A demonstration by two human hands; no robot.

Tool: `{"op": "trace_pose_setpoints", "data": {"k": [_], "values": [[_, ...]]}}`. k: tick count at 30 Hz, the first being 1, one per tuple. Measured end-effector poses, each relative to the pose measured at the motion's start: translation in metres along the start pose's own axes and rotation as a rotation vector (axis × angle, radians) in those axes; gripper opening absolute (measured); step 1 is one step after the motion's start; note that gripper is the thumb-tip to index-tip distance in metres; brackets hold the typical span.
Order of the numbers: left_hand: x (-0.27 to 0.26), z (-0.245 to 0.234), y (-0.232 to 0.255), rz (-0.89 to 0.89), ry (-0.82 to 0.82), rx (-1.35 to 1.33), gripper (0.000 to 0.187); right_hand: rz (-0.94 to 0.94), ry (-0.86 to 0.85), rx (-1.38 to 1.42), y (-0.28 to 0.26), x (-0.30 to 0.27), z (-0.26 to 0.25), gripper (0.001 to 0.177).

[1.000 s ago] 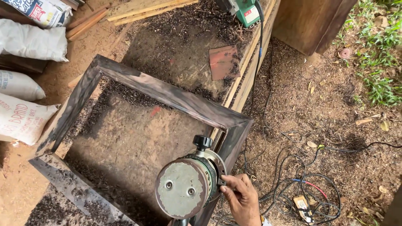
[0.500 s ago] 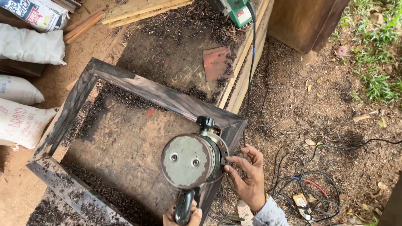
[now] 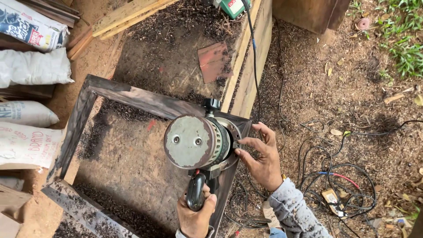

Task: Using a power router and sanding tools to finish the edges of a wooden frame.

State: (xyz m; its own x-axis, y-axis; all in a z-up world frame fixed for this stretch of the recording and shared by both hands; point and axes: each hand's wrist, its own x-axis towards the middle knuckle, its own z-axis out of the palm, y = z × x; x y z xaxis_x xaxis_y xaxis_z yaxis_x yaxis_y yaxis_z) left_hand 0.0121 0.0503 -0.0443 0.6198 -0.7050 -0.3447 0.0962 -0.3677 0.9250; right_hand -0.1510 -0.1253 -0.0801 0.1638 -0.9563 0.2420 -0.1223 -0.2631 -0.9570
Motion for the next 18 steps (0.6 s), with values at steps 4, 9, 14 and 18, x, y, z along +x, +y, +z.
{"op": "trace_pose_setpoints", "data": {"k": [4, 9, 14, 18], "values": [[0.004, 0.007, 0.006, -0.003, 0.004, -0.017, 0.02, -0.001, -0.01, 0.017, 0.005, 0.008, -0.002, 0.028], [0.005, 0.018, 0.017, 0.043, 0.006, -0.008, 0.018, 0.039, -0.028, 0.009, 0.007, 0.014, -0.005, 0.026], [0.008, 0.023, 0.02, 0.063, 0.009, -0.004, 0.017, 0.026, -0.046, 0.069, 0.014, 0.016, -0.005, 0.026], [-0.005, 0.026, 0.022, 0.053, 0.024, -0.022, 0.017, -0.021, -0.043, 0.014, 0.013, 0.004, -0.004, 0.026]]}}
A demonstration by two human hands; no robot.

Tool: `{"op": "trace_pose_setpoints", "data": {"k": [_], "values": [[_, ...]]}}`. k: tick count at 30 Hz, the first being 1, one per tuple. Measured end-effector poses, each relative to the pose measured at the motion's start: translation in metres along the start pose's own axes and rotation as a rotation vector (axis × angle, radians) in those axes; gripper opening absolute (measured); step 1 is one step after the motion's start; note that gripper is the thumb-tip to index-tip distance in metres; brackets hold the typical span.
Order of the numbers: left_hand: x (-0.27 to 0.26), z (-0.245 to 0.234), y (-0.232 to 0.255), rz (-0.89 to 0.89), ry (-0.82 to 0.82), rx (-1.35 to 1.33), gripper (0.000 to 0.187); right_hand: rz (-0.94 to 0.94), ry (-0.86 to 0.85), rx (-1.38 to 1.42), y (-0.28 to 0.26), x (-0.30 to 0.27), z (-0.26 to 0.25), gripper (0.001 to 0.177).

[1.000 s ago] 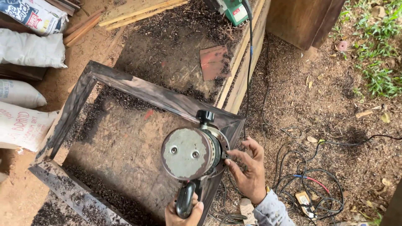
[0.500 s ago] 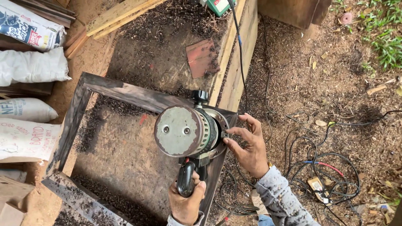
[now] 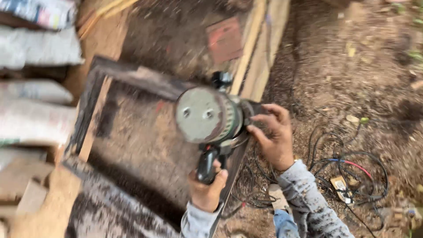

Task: Using a power router and sanding tools to finish the edges of a wooden frame.

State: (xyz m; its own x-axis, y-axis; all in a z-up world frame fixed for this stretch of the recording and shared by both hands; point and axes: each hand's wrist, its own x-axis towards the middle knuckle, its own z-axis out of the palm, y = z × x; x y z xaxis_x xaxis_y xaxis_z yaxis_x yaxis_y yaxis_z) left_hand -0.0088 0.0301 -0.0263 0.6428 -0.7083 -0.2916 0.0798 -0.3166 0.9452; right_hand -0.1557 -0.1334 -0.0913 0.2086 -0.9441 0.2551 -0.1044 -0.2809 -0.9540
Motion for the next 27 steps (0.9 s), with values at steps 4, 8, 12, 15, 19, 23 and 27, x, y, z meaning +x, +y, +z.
{"op": "trace_pose_setpoints", "data": {"k": [4, 8, 12, 15, 19, 23, 27], "values": [[0.001, -0.003, -0.011, 0.099, -0.062, -0.003, 0.013, -0.066, 0.046, -0.01, -0.003, -0.003, 0.004, 0.029], [-0.019, -0.006, -0.001, 0.086, -0.058, -0.013, 0.013, -0.077, -0.014, -0.113, -0.012, -0.02, 0.003, 0.03], [-0.031, -0.017, -0.002, 0.063, -0.063, 0.053, 0.019, -0.091, 0.002, -0.165, -0.02, -0.034, 0.01, 0.029], [-0.041, -0.026, -0.004, 0.037, -0.078, 0.05, 0.023, -0.09, 0.024, -0.212, -0.025, -0.049, 0.015, 0.027], [-0.051, -0.042, -0.009, 0.131, -0.089, 0.097, 0.029, -0.093, 0.029, -0.278, -0.041, -0.06, 0.019, 0.026], [-0.045, -0.06, -0.057, 0.201, -0.049, 0.17, 0.036, -0.041, 0.032, -0.271, -0.035, -0.084, 0.026, 0.026], [-0.05, -0.08, -0.054, -0.207, -0.207, 0.099, 0.043, -0.025, 0.015, -0.216, -0.037, -0.103, 0.033, 0.025]]}}
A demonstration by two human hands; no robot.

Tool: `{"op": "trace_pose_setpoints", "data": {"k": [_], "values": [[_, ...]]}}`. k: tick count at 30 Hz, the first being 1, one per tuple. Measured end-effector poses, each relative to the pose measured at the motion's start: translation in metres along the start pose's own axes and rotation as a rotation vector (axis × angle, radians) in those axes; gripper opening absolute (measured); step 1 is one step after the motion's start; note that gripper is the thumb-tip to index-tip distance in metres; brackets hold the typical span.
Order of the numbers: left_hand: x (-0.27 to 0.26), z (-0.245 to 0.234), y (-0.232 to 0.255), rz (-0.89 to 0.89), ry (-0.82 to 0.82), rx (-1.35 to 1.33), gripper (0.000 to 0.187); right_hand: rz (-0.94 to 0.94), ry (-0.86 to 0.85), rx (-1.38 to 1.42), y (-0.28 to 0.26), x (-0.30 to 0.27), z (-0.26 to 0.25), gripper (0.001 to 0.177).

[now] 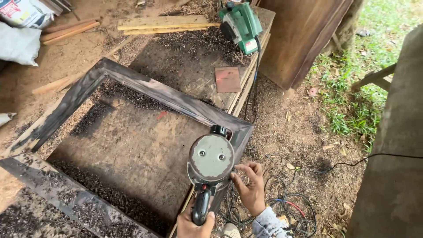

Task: Using a power router and sanding tools to finish the edges of a wooden frame.

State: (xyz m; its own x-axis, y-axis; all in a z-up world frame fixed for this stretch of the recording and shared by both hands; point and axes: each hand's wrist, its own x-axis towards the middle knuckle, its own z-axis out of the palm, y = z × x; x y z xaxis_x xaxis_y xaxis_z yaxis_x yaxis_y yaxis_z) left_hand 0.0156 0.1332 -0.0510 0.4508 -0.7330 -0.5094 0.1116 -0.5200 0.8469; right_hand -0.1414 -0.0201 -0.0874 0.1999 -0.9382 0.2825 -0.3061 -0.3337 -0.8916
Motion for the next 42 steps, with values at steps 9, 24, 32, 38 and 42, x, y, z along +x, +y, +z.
{"op": "trace_pose_setpoints", "data": {"k": [9, 24, 32, 38, 42], "values": [[-0.007, -0.016, -0.046, 0.029, 0.101, -0.054, 0.04, 0.031, 0.008, 0.011, -0.031, -0.026, 0.001, 0.026], [-0.023, -0.036, -0.081, 0.121, 0.111, -0.089, 0.036, 0.046, -0.011, 0.007, -0.048, -0.053, 0.001, 0.028], [-0.082, -0.042, -0.024, 0.294, 0.181, 0.135, 0.026, 0.058, -0.05, -0.006, -0.056, -0.075, -0.003, 0.028], [-0.081, -0.058, -0.038, 0.061, 0.077, 0.057, 0.023, 0.028, -0.045, 0.013, -0.059, -0.084, 0.0, 0.028], [-0.078, -0.069, -0.062, 0.088, 0.066, 0.042, 0.028, 0.049, -0.057, 0.047, -0.057, -0.095, 0.003, 0.029]]}}
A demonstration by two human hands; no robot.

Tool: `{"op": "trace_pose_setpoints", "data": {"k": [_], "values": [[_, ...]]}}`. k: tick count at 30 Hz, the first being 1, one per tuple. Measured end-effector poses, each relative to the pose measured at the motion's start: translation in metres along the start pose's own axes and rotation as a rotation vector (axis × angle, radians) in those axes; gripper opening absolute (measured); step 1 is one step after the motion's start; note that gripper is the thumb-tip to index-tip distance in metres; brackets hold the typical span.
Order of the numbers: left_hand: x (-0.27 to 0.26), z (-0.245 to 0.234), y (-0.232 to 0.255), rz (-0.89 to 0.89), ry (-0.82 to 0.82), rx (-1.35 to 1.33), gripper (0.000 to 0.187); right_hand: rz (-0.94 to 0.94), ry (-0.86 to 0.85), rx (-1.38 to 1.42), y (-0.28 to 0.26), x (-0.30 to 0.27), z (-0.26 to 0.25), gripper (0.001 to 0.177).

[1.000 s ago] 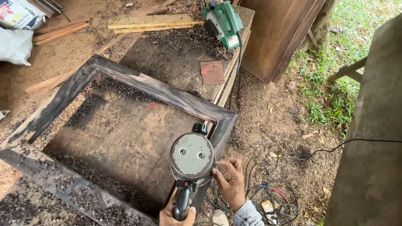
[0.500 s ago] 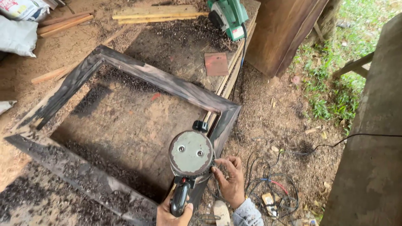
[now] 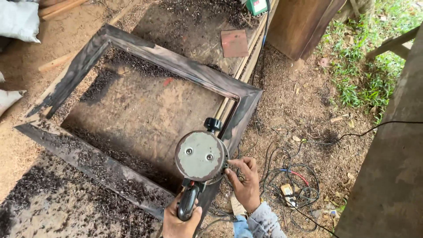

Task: Using a power router and sanding tools to finish the edges of a wooden frame.

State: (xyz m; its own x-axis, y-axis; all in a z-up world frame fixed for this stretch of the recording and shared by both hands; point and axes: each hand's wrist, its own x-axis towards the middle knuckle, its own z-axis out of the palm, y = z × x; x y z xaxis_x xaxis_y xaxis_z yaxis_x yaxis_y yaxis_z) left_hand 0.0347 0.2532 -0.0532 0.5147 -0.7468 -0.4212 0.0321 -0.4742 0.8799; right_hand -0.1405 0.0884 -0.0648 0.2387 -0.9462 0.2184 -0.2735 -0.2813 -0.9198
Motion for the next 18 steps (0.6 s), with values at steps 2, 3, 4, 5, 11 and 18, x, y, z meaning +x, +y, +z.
{"op": "trace_pose_setpoints", "data": {"k": [2, 3, 4, 5, 11, 18], "values": [[-0.001, -0.004, -0.006, -0.025, -0.023, -0.041, 0.027, 0.028, -0.017, 0.021, 0.005, -0.01, 0.002, 0.029], [-0.002, -0.005, -0.006, -0.036, -0.027, -0.062, 0.026, 0.006, -0.017, 0.002, 0.009, -0.016, 0.003, 0.041], [-0.005, -0.007, -0.007, -0.05, -0.032, -0.082, 0.026, -0.013, -0.018, -0.016, 0.013, -0.024, 0.004, 0.055], [-0.005, -0.01, -0.007, -0.052, -0.031, -0.081, 0.026, -0.011, -0.02, -0.016, 0.008, -0.031, 0.005, 0.055], [-0.019, -0.021, -0.016, -0.055, -0.024, -0.014, 0.021, -0.131, -0.27, -0.037, -0.011, -0.093, 0.018, 0.157], [-0.025, -0.036, -0.025, -0.083, -0.051, 0.018, 0.025, -0.127, -0.236, -0.038, 0.008, -0.123, 0.042, 0.155]]}}
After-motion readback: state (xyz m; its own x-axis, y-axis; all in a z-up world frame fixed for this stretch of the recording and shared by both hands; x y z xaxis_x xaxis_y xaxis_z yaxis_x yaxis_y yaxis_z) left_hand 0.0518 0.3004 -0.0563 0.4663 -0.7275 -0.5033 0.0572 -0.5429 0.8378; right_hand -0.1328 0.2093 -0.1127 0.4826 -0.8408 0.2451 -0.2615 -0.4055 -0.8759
